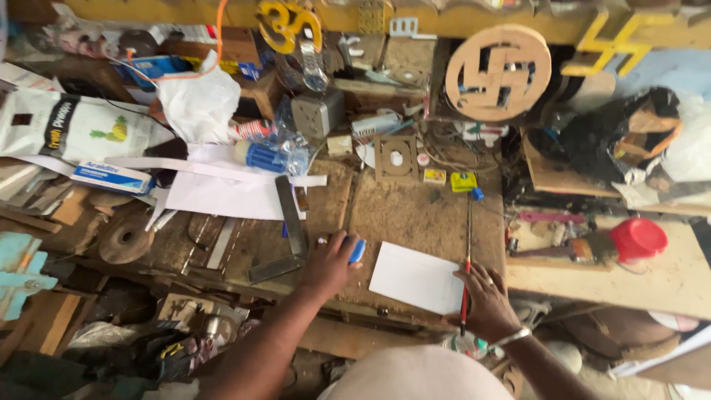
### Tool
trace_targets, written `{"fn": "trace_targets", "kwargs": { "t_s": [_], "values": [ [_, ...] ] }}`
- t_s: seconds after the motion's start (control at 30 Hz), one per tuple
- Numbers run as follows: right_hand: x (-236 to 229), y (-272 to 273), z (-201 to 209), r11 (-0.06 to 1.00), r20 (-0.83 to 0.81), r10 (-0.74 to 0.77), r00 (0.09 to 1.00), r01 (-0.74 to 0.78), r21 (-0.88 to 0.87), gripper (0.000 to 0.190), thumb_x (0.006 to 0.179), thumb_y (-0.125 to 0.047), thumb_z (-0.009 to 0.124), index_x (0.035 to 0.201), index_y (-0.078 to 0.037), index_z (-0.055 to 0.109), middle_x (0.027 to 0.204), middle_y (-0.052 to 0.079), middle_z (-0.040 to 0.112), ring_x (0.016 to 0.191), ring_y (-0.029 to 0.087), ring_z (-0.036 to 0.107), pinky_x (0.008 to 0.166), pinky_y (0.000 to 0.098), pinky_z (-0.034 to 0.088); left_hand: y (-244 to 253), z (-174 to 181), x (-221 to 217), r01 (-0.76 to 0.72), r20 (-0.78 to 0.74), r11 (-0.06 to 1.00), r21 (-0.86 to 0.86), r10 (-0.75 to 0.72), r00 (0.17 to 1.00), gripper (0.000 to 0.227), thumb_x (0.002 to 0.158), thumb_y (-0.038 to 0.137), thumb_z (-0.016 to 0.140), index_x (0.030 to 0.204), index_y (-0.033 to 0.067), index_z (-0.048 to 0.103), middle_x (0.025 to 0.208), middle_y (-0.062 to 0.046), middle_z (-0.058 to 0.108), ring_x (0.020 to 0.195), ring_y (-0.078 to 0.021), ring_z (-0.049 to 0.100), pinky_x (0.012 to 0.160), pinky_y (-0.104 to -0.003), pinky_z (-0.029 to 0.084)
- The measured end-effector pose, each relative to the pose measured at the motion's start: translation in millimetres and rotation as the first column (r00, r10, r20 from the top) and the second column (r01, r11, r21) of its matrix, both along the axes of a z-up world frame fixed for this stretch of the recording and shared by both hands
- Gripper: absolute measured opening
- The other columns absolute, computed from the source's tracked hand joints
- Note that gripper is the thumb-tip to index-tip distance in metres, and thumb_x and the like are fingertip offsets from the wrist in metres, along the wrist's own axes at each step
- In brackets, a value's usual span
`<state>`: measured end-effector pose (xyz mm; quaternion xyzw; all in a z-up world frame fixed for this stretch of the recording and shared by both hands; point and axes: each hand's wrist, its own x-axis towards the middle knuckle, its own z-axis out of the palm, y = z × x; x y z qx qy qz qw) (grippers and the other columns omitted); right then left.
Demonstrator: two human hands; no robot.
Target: Measuring and marking lines on a piece of paper using a tape measure, ruler, and square on a workshop bench.
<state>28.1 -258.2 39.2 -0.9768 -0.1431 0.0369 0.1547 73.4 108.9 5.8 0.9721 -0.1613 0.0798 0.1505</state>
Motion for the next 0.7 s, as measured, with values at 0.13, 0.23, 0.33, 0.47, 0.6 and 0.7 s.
{"fn": "trace_targets", "kwargs": {
  "t_s": [0.13,0.23,0.33,0.47,0.6,0.7],
  "values": [
    [-1.7,-9.3,-7.8,1.0,-0.038,0.022,0.999,-0.022,0.017,0.105,0.057,-0.055,0.092,0.144,-0.013,0.05,0.161,0.02,0.037,0.15,0.034,0.022,0.123,0.0462,0.012,1.2,20.4,4.7,0.027,0.005,1.0,0.001,-0.027,1.0,0.07,0.08,0.053,0.078,0.131,0.0084,0.058,0.132,-0.017,0.056,0.109,-0.0429,0.062,0.093,-0.058,0.049],
    [-1.9,-17.3,-12.3,0.999,-0.037,0.049,0.998,-0.048,0.022,0.1,0.06,-0.052,0.09,0.143,-0.012,0.051,0.16,0.019,0.038,0.152,0.034,0.022,0.125,0.0475,0.011,-4.3,29.8,3.2,-0.009,-0.024,0.999,0.042,0.01,1.0,0.067,0.083,0.057,0.077,0.122,0.0055,0.061,0.121,-0.019,0.061,0.102,-0.042,0.064,0.088,-0.057,0.049],
    [-1.9,-22.5,-14.4,0.994,-0.004,0.09,0.996,-0.09,0.062,0.097,0.061,-0.051,0.088,0.14,-0.01,0.051,0.158,0.017,0.04,0.155,0.033,0.021,0.126,0.049,0.01,-13.0,37.9,-9.2,-0.065,0.026,0.979,-0.192,0.071,0.997,0.064,0.085,0.055,0.075,0.116,0.0013,0.061,0.107,-0.02,0.065,0.093,-0.0392,0.067,0.08,-0.051,0.053],
    [-1.1,-22.3,-12.7,0.985,0.03,0.14,0.99,-0.142,0.095,0.099,0.061,-0.056,0.088,0.139,-0.007,0.051,0.159,0.017,0.039,0.154,0.034,0.02,0.125,0.0504,0.01,-18.2,36.6,-24.4,-0.129,-0.144,0.767,-0.628,0.048,0.988,0.049,0.09,0.045,0.071,0.112,0.0013,0.064,0.093,-0.014,0.068,0.082,-0.0278,0.068,0.072,-0.042,0.054],
    [0.2,-24.6,-17.0,0.986,0.026,0.141,0.99,-0.142,0.09,0.101,0.061,-0.058,0.088,0.14,-0.007,0.05,0.158,0.018,0.038,0.154,0.034,0.019,0.125,0.0506,0.009,-26.9,27.3,-40.1,-0.363,-0.462,0.413,-0.835,-0.169,0.871,0.037,0.09,0.036,0.064,0.108,0.0041,0.068,0.088,-0.008,0.07,0.079,-0.0181,0.067,0.065,-0.036,0.054],
    [-4.8,-16.6,-9.6,0.982,0.065,0.103,0.993,-0.112,0.152,0.095,0.061,-0.049,0.09,0.137,-0.006,0.053,0.156,0.021,0.039,0.151,0.038,0.023,0.121,0.0508,0.016,-38.5,32.2,-54.7,-0.242,-0.366,0.405,-0.882,-0.264,0.892,0.035,0.092,0.035,0.063,0.108,0.0044,0.069,0.093,-0.006,0.071,0.083,-0.0162,0.068,0.068,-0.033,0.055]
  ]
}}
